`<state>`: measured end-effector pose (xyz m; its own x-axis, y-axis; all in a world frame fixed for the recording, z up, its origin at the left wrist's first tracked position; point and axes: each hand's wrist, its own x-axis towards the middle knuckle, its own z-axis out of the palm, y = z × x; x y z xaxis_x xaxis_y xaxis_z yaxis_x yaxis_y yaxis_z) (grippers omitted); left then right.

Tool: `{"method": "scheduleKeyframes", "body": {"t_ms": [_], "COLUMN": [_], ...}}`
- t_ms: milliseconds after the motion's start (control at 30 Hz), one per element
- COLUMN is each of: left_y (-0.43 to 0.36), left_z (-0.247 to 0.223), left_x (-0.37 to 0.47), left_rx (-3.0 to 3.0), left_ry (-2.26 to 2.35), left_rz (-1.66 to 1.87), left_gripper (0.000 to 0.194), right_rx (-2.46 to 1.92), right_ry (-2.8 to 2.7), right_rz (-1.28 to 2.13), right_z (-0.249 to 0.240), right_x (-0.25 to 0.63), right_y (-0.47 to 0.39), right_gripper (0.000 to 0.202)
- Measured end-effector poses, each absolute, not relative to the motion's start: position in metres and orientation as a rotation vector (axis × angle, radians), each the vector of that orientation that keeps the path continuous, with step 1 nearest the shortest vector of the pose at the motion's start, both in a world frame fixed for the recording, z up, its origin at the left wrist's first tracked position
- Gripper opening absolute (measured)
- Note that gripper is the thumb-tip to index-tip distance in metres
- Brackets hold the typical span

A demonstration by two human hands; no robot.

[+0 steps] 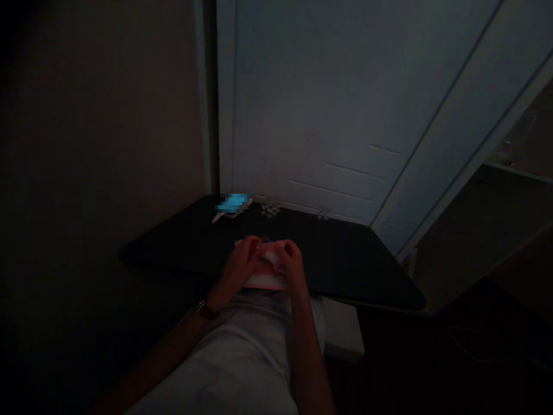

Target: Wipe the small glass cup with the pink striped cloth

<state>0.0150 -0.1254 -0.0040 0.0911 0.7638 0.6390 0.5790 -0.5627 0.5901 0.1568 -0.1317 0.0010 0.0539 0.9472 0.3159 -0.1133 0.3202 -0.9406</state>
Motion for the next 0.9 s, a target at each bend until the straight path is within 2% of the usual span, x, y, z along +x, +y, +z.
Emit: {"method": "scheduleKeyframes", "body": {"t_ms": [133, 367, 900], "left_y": [-0.1252, -0.1285, -0.1275], "left_z": [-0.0041, 0.0015, -0.0009], "left_x": [0.0151, 0.0157, 0.0158], "left_rx": [2.202, 2.294, 2.196], "left_ry": [1.275, 1.187, 1.290], "left_rz": [1.497, 1.441, 1.436], "left_gripper": [0.020, 0.021, 0.019], "right_rx": [-0.940, -1.025, -1.084], "right_ry": [-1.138, -1.167, -1.263], "right_rz": [0.976, 0.744, 0.802], "right_z": [-0.0045, -0.0011, -0.0020], "right_x": [0.1587, 0.1572, 0.1560], "right_y": [-0.1276, -0.1273, -0.1278], "right_gripper": [0.023, 0.028, 0.033]}}
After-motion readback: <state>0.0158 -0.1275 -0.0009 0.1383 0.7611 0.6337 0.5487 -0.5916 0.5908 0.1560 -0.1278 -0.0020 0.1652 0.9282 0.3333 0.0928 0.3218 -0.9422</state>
